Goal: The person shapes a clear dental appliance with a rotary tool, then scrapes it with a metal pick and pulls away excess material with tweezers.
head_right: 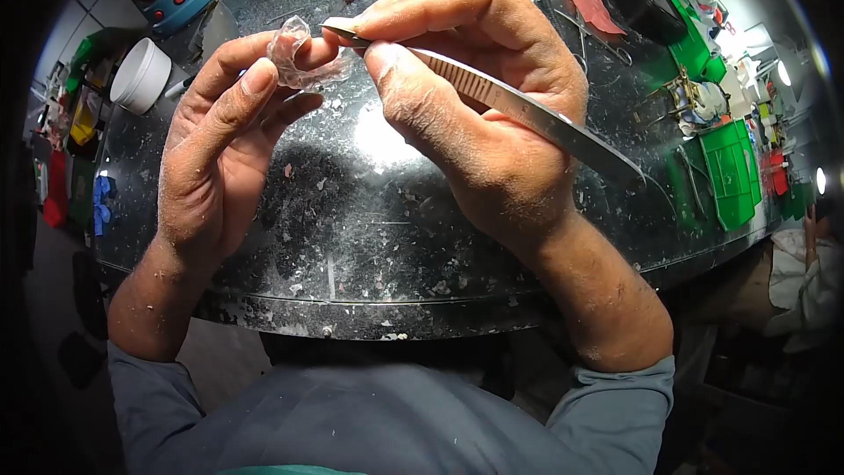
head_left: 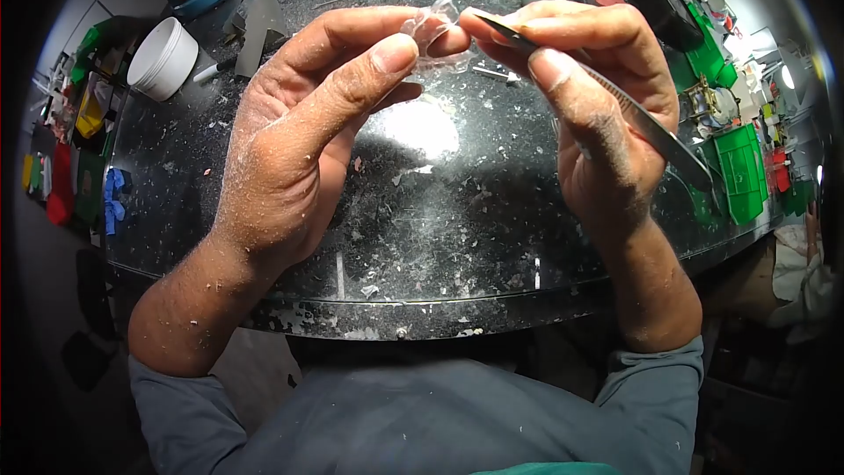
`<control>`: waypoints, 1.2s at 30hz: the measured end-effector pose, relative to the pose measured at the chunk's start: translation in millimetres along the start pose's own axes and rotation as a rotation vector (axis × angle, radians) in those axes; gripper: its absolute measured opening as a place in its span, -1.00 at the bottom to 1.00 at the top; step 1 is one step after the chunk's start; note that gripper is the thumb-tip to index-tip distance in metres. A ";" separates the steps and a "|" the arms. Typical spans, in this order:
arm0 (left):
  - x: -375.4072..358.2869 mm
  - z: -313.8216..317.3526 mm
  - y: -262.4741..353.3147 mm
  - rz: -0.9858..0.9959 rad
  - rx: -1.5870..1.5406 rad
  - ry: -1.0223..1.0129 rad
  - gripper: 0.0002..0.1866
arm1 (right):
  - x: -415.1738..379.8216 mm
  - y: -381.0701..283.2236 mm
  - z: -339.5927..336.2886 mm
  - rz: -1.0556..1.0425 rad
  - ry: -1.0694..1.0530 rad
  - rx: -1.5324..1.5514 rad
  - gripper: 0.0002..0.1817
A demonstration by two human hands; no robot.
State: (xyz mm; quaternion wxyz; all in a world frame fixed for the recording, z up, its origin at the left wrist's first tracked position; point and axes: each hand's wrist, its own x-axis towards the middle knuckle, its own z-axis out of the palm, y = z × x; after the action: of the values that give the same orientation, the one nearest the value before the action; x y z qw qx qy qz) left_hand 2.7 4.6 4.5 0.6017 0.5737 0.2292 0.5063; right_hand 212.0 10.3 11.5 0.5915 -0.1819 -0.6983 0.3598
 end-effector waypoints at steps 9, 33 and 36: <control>-0.6 3.3 1.3 -0.018 -0.002 0.016 -0.65 | -1.1 -3.7 4.5 0.009 0.025 -0.016 -0.82; 0.0 -0.5 -0.4 0.031 0.058 -0.014 -0.67 | -0.5 1.8 3.5 -0.037 -0.004 0.007 -0.83; -0.6 0.2 -0.8 0.026 0.056 -0.001 -0.67 | -1.0 0.6 4.7 -0.006 0.029 0.042 -0.83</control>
State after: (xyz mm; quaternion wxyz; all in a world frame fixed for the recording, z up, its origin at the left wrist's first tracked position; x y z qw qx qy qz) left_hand 2.9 4.1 3.6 0.5791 0.5934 0.2355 0.5070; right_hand 207.6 8.7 10.2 0.6063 -0.1722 -0.6826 0.3700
